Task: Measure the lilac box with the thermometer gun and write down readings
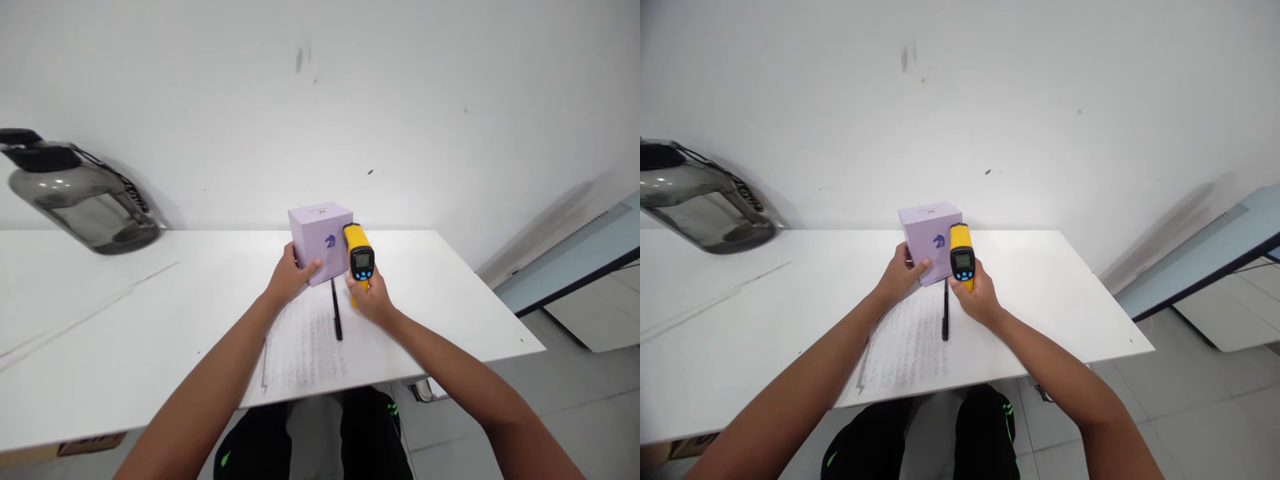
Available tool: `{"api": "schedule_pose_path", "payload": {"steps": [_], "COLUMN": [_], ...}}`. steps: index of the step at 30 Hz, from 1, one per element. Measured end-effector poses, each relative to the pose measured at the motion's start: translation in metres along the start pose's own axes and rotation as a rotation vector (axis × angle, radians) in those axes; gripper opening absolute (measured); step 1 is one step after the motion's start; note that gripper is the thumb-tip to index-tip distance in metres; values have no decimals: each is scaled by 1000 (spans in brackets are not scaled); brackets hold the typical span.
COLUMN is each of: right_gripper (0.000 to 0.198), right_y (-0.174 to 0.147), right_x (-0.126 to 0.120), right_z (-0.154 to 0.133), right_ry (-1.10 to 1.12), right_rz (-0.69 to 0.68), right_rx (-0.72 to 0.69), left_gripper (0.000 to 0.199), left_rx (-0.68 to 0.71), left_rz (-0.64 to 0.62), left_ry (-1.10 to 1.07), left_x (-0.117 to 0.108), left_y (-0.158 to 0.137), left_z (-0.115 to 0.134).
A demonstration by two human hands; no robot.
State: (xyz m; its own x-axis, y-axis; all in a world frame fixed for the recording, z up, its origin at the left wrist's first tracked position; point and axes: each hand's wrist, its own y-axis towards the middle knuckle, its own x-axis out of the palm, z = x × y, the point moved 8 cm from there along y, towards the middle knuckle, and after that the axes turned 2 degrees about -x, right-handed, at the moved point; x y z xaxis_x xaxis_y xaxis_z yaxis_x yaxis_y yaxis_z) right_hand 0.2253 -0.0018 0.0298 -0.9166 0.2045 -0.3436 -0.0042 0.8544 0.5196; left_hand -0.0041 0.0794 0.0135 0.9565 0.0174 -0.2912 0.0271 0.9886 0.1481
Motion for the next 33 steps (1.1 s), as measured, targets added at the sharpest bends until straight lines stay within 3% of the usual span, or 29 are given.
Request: {"api": "schedule_pose_path", "payload": {"steps": [5, 14, 22, 28, 33], "right_gripper": [63, 67, 80, 99, 74], "right_y": [0, 0, 3, 24, 37], "right_x": [-19, -20, -22, -68, -90], "right_z": [-1, 4, 7, 14, 30], "right_ry": [16, 76, 44, -231, -600], "right_rz": [188, 203, 218, 276, 105], "right_rx": [42, 140, 92, 145, 367], "left_gripper": [97, 94, 99, 98, 97], "left_rx": [-26, -29, -17, -43, -53], "left_rz": [-3, -7, -4, -23, -30], "left_ry": [20, 22, 21, -8, 1], "left_x": [-2, -2, -2, -1, -1], "left_y": [0, 0, 2, 0, -2], "left_z": [-2, -3, -5, -4, -3]}}
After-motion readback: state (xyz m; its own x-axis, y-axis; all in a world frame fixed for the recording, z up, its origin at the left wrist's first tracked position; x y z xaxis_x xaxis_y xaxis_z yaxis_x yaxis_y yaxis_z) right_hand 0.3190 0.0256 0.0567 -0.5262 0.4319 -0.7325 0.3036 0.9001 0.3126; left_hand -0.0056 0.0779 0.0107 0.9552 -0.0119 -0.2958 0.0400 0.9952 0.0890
